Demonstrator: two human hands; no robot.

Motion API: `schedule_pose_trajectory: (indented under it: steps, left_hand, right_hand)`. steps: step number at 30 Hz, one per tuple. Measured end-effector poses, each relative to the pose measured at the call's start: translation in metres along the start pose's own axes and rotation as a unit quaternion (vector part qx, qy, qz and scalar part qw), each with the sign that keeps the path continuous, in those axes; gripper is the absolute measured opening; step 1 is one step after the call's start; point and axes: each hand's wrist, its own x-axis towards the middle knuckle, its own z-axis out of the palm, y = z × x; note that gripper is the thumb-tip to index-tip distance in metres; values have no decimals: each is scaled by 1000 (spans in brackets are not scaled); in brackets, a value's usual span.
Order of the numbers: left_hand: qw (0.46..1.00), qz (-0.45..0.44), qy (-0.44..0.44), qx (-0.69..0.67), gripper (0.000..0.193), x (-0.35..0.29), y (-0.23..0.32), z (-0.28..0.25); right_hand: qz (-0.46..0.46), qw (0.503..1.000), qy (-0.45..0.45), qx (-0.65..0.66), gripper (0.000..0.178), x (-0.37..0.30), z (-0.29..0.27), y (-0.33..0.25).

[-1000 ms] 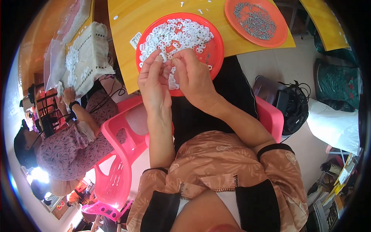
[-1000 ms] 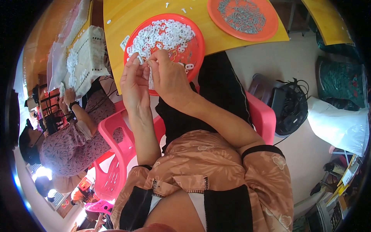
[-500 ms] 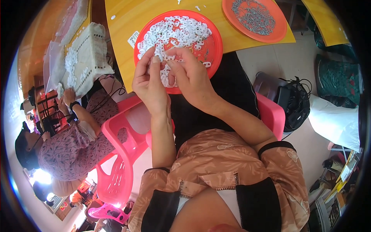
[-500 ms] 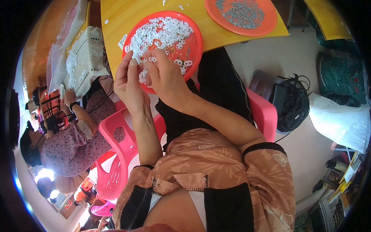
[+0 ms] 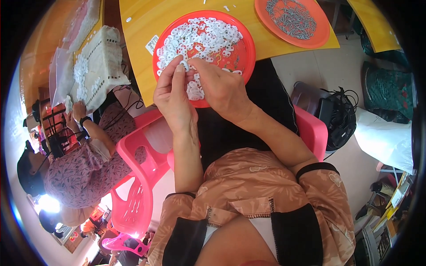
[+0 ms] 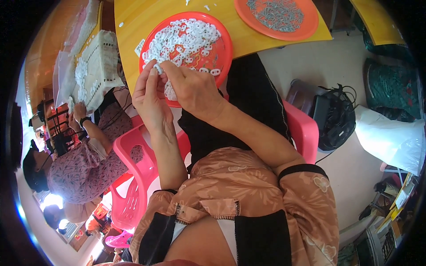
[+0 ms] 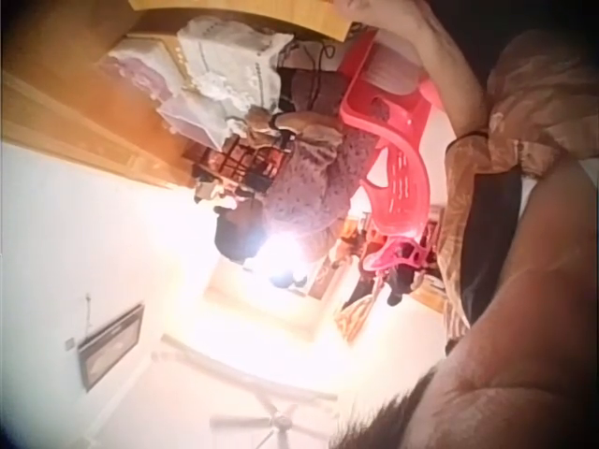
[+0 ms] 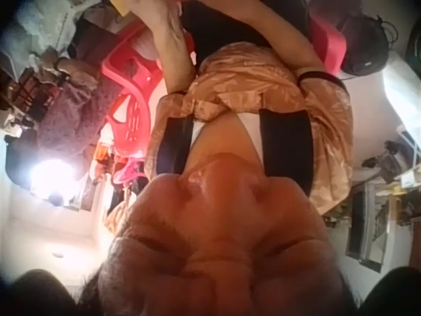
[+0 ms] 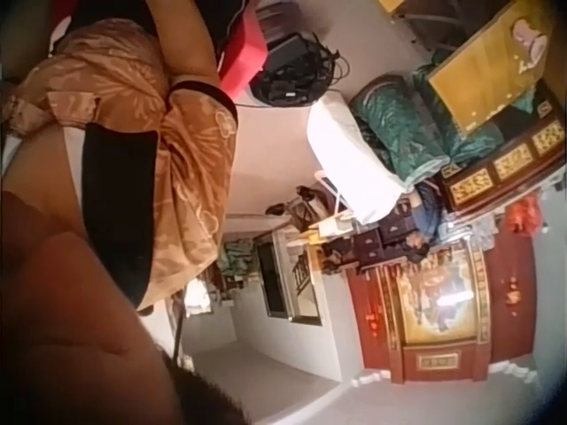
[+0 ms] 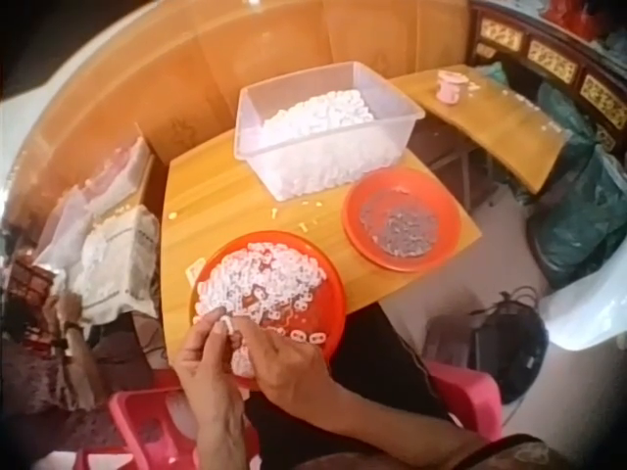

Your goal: Assembling small white plastic components by hand at a workbench.

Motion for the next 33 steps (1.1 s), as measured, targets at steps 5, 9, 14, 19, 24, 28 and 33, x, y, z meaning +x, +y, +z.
schedule_pose_trajectory:
  steps: [5, 9, 14, 19, 24, 28, 33]
  left_hand:
    - [998, -28, 27, -43, 22, 6, -3, -2]
    - [998, -40, 15, -37, 22, 8, -6, -7]
    - [998, -47, 9, -41, 23, 8, -8, -8]
    - [999, -18, 19, -18, 23, 8, -8, -8]
    - [999, 1, 36, -31, 23, 17, -10, -20]
    - [999, -17, 24, -42, 21, 14, -5, -16]
    - [998, -66, -10, -21, 20, 11, -8, -21]
  right_hand:
    - [3, 998, -60, -18, 27, 1, -6, -3]
    - [17, 995, -92, -24, 27, 4, -12, -5]
    - [33, 991, -120, -38, 31, 3, -18, -6]
    - [53, 989, -137, -28, 30, 1, -20, -6]
    - [70, 986, -152, -4, 29, 1, -25, -1]
    - [109, 981, -162, 5, 26, 5, -27, 4]
    - [108, 985, -129, 41, 22, 11, -30, 6]
